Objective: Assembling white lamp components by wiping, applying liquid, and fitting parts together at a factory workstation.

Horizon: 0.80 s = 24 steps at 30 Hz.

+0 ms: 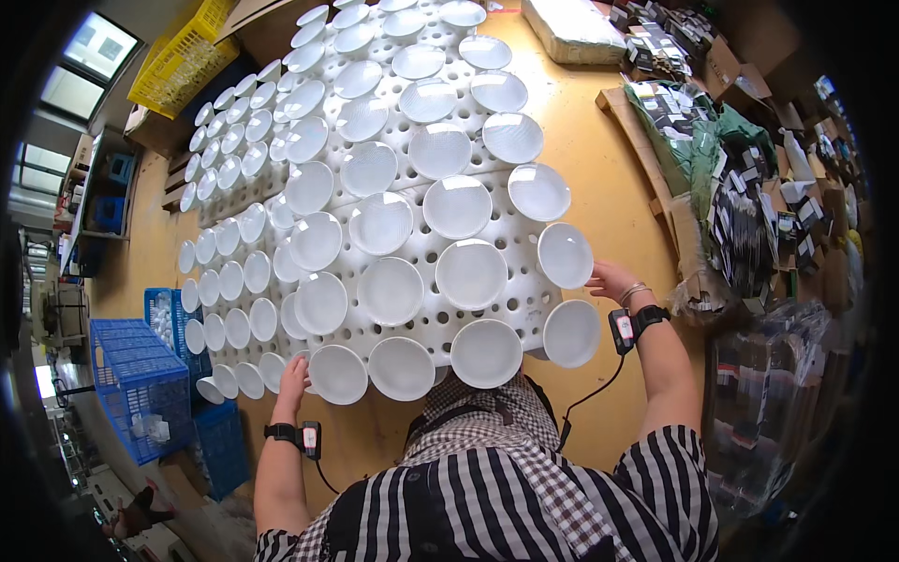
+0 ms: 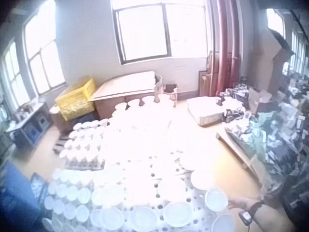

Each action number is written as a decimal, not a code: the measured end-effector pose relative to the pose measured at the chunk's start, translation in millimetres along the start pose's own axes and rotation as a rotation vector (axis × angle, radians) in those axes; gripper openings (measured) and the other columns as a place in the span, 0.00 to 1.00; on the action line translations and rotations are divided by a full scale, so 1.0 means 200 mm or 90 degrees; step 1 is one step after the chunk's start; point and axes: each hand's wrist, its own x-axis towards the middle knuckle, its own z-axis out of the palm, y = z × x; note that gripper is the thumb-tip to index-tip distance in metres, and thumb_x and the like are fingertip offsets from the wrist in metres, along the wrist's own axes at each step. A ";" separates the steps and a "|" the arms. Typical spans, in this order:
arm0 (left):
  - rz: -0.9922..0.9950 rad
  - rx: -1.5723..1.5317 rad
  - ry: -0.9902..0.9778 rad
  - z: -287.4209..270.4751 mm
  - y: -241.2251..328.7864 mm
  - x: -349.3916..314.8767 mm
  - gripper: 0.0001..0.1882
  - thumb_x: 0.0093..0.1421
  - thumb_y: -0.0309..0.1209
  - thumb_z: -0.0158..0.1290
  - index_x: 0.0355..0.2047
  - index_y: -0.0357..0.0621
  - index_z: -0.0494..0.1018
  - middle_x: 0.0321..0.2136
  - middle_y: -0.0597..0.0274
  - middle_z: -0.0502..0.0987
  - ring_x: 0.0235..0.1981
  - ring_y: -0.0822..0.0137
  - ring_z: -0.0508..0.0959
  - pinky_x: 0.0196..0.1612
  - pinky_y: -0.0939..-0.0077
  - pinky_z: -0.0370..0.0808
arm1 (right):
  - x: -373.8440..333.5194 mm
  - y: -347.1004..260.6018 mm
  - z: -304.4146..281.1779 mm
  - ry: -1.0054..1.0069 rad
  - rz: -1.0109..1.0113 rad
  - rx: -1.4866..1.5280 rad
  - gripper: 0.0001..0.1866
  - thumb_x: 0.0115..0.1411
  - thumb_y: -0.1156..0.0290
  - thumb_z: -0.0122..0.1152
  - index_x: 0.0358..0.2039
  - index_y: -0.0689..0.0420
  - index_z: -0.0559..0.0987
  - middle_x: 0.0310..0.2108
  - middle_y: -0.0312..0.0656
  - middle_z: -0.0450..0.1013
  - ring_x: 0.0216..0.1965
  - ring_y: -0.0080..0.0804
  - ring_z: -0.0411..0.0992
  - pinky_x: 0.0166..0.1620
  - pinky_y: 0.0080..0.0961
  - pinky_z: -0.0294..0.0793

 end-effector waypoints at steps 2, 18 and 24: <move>0.029 -0.076 -0.020 0.04 0.07 0.06 0.24 0.63 0.38 0.46 0.58 0.41 0.63 0.50 0.53 0.71 0.51 0.63 0.70 0.53 0.68 0.66 | 0.04 -0.01 0.05 -0.024 -0.014 -0.079 0.22 0.59 0.56 0.56 0.50 0.55 0.70 0.42 0.37 0.74 0.41 0.29 0.76 0.39 0.33 0.79; 0.055 0.004 -0.136 0.12 0.35 0.21 0.24 0.62 0.35 0.49 0.57 0.40 0.63 0.51 0.58 0.71 0.52 0.67 0.69 0.54 0.72 0.65 | 0.07 -0.12 0.30 -0.077 0.037 -0.100 0.20 0.60 0.58 0.56 0.49 0.55 0.71 0.40 0.38 0.74 0.38 0.30 0.77 0.36 0.33 0.79; 0.074 0.106 -0.157 0.07 0.42 0.14 0.23 0.59 0.40 0.53 0.50 0.38 0.67 0.37 0.61 0.77 0.35 0.70 0.76 0.42 0.73 0.72 | 0.03 -0.16 0.29 -0.065 0.035 -0.101 0.19 0.60 0.59 0.56 0.49 0.54 0.72 0.39 0.38 0.74 0.36 0.31 0.77 0.35 0.32 0.79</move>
